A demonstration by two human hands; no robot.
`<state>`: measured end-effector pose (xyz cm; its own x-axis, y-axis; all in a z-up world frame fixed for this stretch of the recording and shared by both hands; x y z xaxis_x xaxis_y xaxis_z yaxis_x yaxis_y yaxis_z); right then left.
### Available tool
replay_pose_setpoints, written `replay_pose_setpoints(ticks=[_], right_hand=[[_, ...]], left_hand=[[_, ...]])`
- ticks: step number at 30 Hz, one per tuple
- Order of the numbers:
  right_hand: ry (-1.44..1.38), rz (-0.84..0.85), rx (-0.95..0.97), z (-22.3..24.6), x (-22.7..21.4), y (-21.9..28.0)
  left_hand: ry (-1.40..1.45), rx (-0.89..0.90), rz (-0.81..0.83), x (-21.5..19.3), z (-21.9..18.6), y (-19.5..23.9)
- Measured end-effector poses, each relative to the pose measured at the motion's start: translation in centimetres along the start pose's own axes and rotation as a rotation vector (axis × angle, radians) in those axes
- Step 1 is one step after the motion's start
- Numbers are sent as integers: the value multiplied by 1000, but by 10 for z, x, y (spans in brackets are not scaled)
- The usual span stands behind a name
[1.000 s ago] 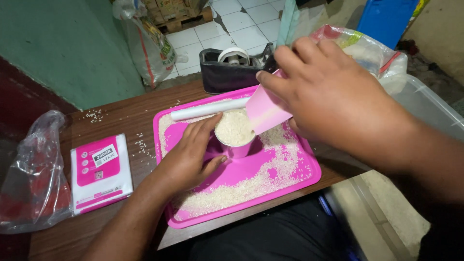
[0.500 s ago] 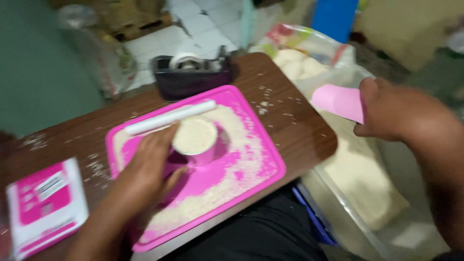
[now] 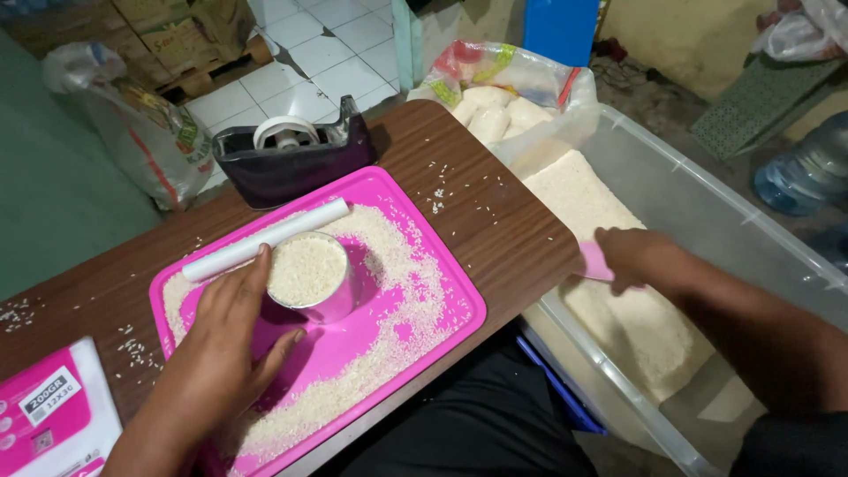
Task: Bagging rice into small plastic bags using a metal scoop and a tray.
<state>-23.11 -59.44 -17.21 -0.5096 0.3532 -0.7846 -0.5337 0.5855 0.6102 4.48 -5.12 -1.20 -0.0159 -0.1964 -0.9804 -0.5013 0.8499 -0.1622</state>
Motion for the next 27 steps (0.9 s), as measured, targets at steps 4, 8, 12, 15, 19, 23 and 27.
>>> replay_pose_setpoints(ticks=[4,8,12,15,19,23,27], right_hand=[[-5,-96,-53,10,6,-17],[-66,-49,23,12,-28,24],[-144,-72,34,-12,-52,34],[-151,-150,54,-21,-80,52],[-103,-315,58,-2,-129,105],[-61,-344,-1,47,-165,153],[70,-532,-213,124,-194,199]], left_hand=[[-6,76,-89,-1,-2,2],[8,-6,-4,2,3,0],[25,67,-82,1,2,2],[26,89,-89,3,4,2],[34,71,-46,0,1,2],[49,77,-62,1,2,2],[83,42,-21,-3,6,0]])
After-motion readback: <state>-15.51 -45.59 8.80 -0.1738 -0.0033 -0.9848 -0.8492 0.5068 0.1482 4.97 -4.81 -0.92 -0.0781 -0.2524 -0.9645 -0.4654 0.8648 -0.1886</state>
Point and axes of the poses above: each hand's wrist, its own y-axis away from the middle knuckle, its own x-axis out of the palm, z = x × y, the point moved 6 cm from there along -y, towards the middle knuckle, and after that the axes turned 14 degrees about -y, right-handed, at the moved point
